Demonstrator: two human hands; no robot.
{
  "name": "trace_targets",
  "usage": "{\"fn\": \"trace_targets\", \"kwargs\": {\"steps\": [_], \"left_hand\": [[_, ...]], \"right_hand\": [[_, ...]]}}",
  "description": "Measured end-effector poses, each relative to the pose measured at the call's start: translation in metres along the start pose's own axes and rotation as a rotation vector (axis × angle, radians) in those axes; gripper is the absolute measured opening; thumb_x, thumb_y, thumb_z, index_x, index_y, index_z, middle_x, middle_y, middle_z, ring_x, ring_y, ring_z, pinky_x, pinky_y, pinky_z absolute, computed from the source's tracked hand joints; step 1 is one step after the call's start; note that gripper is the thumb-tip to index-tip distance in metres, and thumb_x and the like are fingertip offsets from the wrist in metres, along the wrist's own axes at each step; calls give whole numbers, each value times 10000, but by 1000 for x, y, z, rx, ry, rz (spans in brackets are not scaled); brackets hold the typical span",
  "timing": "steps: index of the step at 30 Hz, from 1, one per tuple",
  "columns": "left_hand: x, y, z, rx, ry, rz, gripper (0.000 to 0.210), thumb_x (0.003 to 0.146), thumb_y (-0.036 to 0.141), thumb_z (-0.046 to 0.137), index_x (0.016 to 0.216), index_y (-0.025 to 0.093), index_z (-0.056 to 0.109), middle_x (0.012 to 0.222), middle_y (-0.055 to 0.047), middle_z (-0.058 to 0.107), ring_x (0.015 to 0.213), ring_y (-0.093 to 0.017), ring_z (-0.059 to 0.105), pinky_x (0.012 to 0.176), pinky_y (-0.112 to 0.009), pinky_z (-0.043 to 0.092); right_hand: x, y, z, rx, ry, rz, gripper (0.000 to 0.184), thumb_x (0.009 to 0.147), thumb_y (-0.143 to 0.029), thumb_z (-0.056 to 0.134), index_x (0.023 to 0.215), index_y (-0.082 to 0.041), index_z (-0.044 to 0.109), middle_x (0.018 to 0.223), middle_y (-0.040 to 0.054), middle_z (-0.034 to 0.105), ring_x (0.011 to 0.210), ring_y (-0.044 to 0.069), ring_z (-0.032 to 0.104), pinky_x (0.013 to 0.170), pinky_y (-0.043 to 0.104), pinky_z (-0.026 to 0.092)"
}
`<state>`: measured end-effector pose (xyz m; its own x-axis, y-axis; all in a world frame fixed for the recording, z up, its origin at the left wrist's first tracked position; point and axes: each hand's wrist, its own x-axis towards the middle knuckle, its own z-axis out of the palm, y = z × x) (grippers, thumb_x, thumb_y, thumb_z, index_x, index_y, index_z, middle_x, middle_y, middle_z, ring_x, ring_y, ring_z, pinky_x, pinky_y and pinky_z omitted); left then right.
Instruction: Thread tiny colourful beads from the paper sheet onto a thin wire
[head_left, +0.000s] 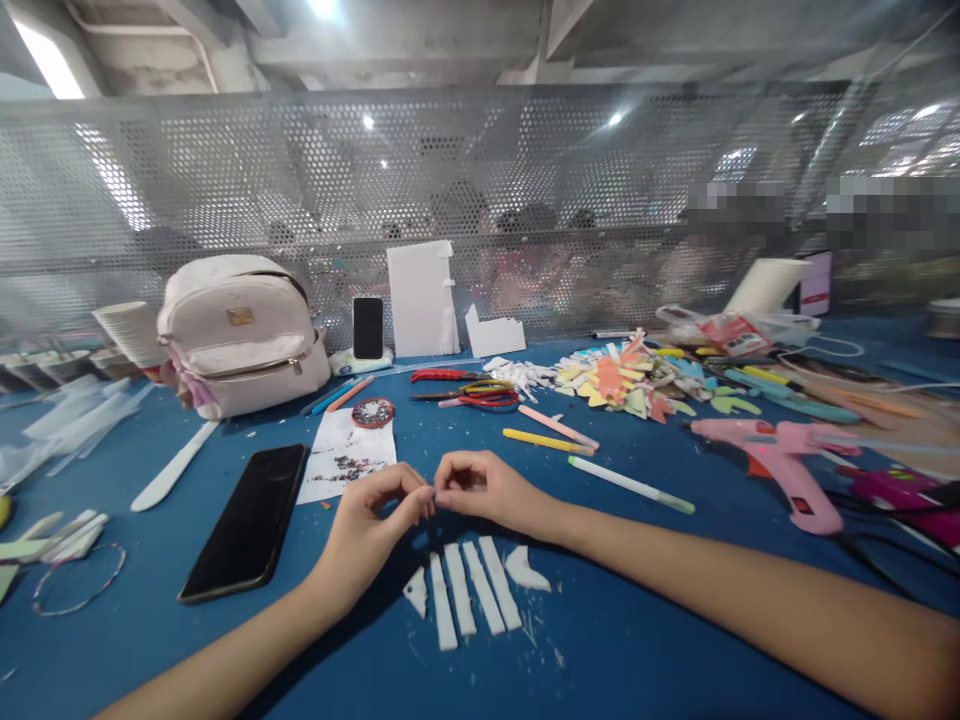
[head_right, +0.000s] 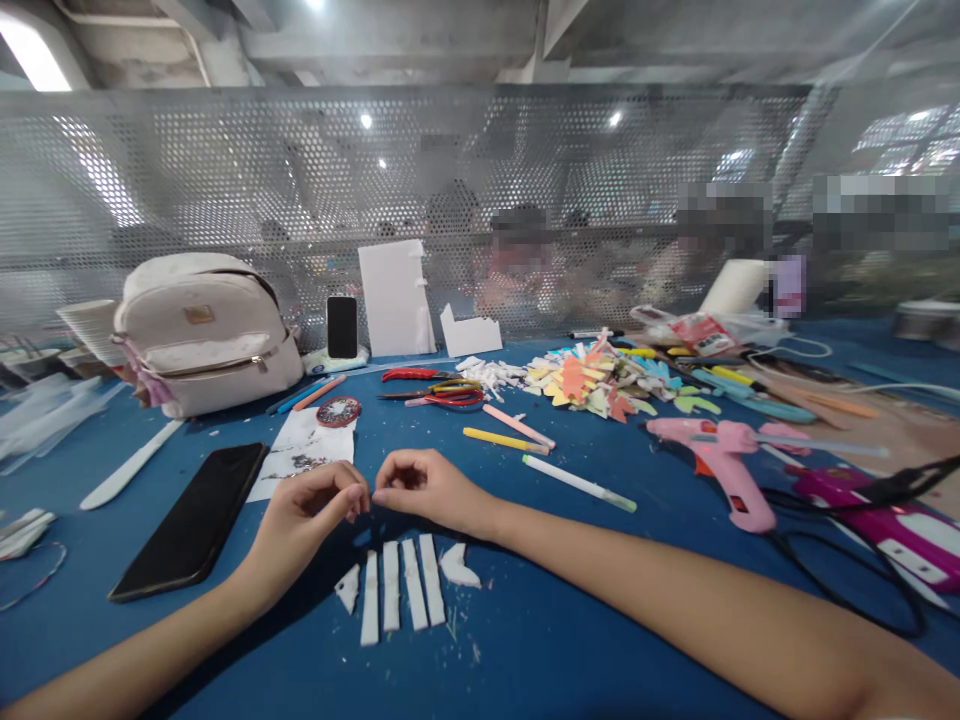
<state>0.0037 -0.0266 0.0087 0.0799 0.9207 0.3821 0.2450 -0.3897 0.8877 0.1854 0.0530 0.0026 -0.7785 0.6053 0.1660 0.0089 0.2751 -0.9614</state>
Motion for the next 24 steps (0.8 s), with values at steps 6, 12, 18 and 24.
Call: {"fn": "trace_targets", "kwargs": {"steps": [6,12,18,24], "left_hand": [[1,1,1,-47,-15,23,289,898,227,591,614,171,603,719,-41,662,682,-153,595,650,-254,453],[0,0,1,-31,-83,28,293,910,222,581,626,160,618,724,-48,658,709,-158,612,688,-256,463],[1,0,2,-28,-75,18,290,913,248,580,638,166,622,711,-39,656,692,-157,614,680,-255,471],[0,-1,1,-48,-75,25,278,920,222,577,656,162,640,727,-37,662,700,-149,617,684,-245,470]], "right_hand": [[2,0,-3,162,101,1,345,801,-464,735,781,-157,578,727,-28,534,670,110,447,647,239,350],[3,0,-1,238,91,-2,312,813,-433,739,824,-149,610,771,-15,562,717,116,492,709,248,395],[4,-2,0,259,92,27,349,780,-461,767,815,-145,622,792,0,616,698,112,523,698,248,429],[4,0,2,322,111,83,374,751,-466,788,817,-151,597,716,-8,650,603,99,580,563,209,424]]}}
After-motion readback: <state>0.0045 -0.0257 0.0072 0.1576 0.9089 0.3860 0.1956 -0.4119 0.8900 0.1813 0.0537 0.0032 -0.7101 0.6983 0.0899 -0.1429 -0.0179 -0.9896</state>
